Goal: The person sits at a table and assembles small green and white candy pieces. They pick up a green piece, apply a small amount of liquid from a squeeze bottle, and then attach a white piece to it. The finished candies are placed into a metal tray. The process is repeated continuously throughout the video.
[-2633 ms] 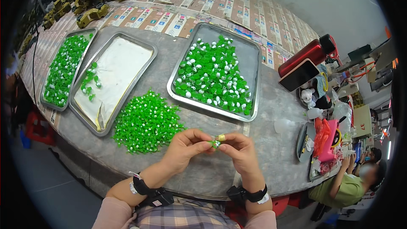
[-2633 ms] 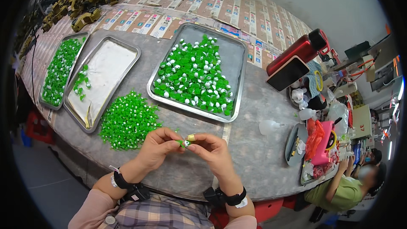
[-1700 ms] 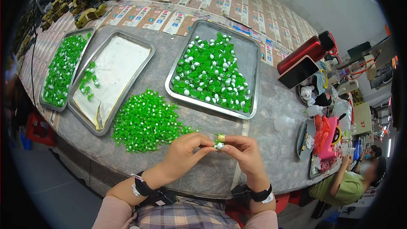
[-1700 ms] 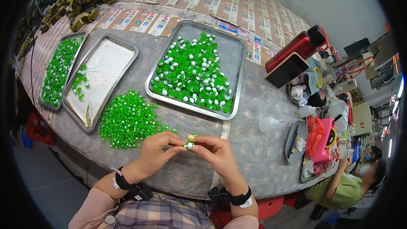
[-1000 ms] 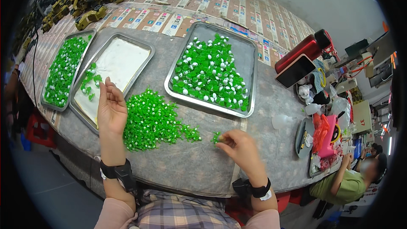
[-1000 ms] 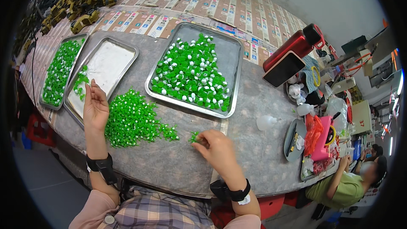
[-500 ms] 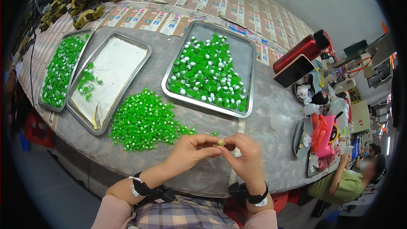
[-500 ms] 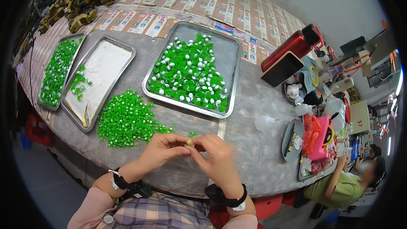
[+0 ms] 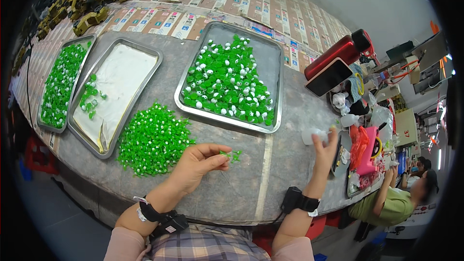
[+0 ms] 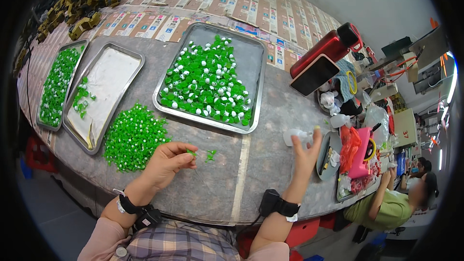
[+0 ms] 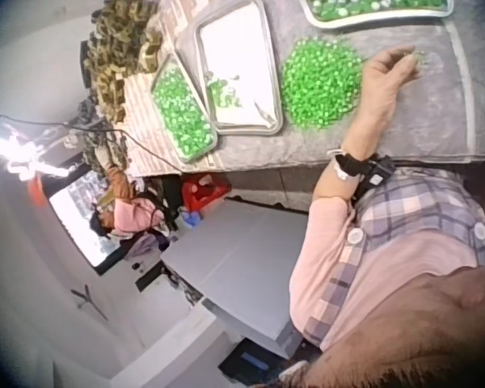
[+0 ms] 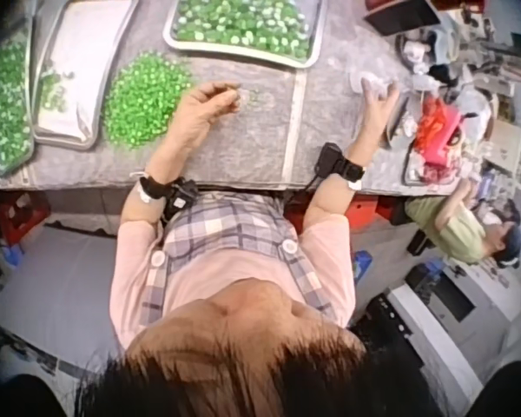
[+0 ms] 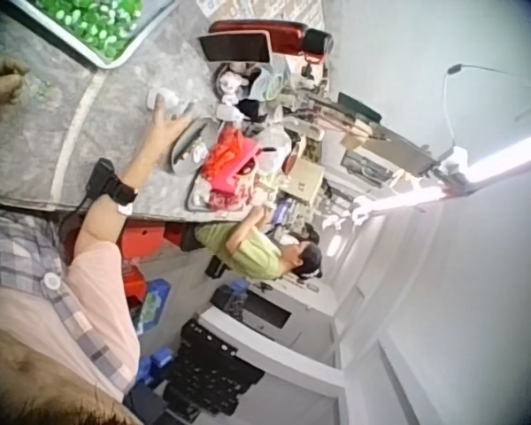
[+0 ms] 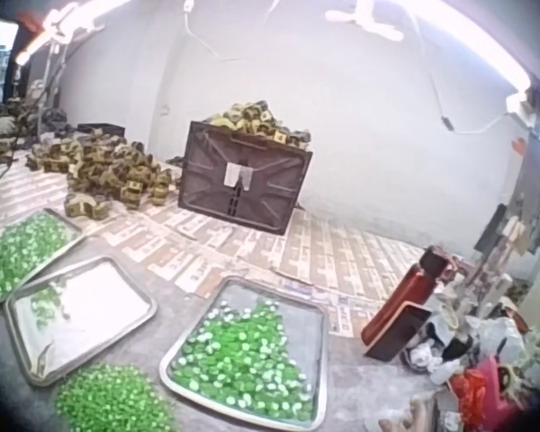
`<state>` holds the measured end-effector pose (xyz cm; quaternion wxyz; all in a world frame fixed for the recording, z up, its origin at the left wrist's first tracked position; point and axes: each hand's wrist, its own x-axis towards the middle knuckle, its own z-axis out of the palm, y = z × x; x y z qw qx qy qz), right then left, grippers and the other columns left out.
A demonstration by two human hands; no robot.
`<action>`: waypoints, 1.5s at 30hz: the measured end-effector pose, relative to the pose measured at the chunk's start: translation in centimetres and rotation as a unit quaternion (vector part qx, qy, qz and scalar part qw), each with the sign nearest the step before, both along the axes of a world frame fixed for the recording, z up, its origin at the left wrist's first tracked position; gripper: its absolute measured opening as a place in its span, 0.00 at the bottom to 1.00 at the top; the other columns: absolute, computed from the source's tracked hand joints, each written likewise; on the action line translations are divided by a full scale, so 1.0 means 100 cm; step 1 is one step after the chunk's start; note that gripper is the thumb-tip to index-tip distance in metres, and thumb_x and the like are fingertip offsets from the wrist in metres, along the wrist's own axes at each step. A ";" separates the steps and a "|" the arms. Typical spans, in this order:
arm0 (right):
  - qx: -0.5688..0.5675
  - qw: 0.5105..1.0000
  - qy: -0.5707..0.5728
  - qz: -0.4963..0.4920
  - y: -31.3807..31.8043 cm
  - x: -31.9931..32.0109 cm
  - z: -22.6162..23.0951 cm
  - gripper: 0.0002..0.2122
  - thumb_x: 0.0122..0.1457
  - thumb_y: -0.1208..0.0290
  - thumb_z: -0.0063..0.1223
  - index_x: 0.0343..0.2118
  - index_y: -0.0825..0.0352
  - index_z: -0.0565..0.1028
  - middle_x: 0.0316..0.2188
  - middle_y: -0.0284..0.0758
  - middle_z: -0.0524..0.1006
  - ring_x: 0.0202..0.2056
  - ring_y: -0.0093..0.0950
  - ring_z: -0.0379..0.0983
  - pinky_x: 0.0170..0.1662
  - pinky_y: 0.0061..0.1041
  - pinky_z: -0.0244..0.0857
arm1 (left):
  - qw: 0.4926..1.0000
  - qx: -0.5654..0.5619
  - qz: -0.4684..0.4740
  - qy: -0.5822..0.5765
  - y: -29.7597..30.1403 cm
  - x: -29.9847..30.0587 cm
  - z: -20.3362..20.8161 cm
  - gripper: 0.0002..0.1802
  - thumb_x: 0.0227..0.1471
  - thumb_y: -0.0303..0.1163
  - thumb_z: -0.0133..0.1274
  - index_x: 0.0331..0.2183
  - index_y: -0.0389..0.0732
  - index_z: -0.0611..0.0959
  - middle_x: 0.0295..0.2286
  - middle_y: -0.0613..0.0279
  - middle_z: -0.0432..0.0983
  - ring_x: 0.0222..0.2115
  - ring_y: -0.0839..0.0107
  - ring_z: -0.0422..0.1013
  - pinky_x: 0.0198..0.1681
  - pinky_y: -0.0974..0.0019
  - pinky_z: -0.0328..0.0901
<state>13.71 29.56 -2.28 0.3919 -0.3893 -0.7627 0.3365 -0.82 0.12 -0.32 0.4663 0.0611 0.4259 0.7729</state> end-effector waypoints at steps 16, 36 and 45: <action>-0.049 0.956 0.266 0.117 -0.139 -0.045 0.091 0.31 0.28 0.49 0.62 0.30 0.69 0.64 0.22 0.29 0.62 0.26 0.20 0.59 0.28 0.16 0.55 | 0.995 0.016 -0.027 -0.092 -0.004 -0.003 -0.004 0.07 0.43 0.25 0.50 0.29 0.35 0.74 0.23 0.61 0.72 0.23 0.75 0.69 0.29 0.73 0.67; 0.074 0.931 0.223 0.281 -0.160 -0.061 0.065 0.24 0.33 0.54 0.62 0.27 0.66 0.64 0.18 0.30 0.65 0.18 0.23 0.59 0.21 0.20 0.53 | 0.993 0.041 -0.033 -0.105 -0.006 -0.002 -0.006 0.05 0.43 0.28 0.51 0.26 0.38 0.74 0.22 0.63 0.71 0.22 0.78 0.68 0.29 0.74 0.66; 0.049 0.951 0.220 0.211 -0.163 -0.062 0.067 0.26 0.36 0.47 0.56 0.26 0.66 0.62 0.19 0.29 0.60 0.20 0.21 0.58 0.26 0.21 0.53 | 0.994 0.024 -0.038 -0.099 -0.004 -0.002 -0.006 0.06 0.43 0.30 0.51 0.24 0.38 0.73 0.21 0.63 0.71 0.21 0.77 0.68 0.27 0.73 0.66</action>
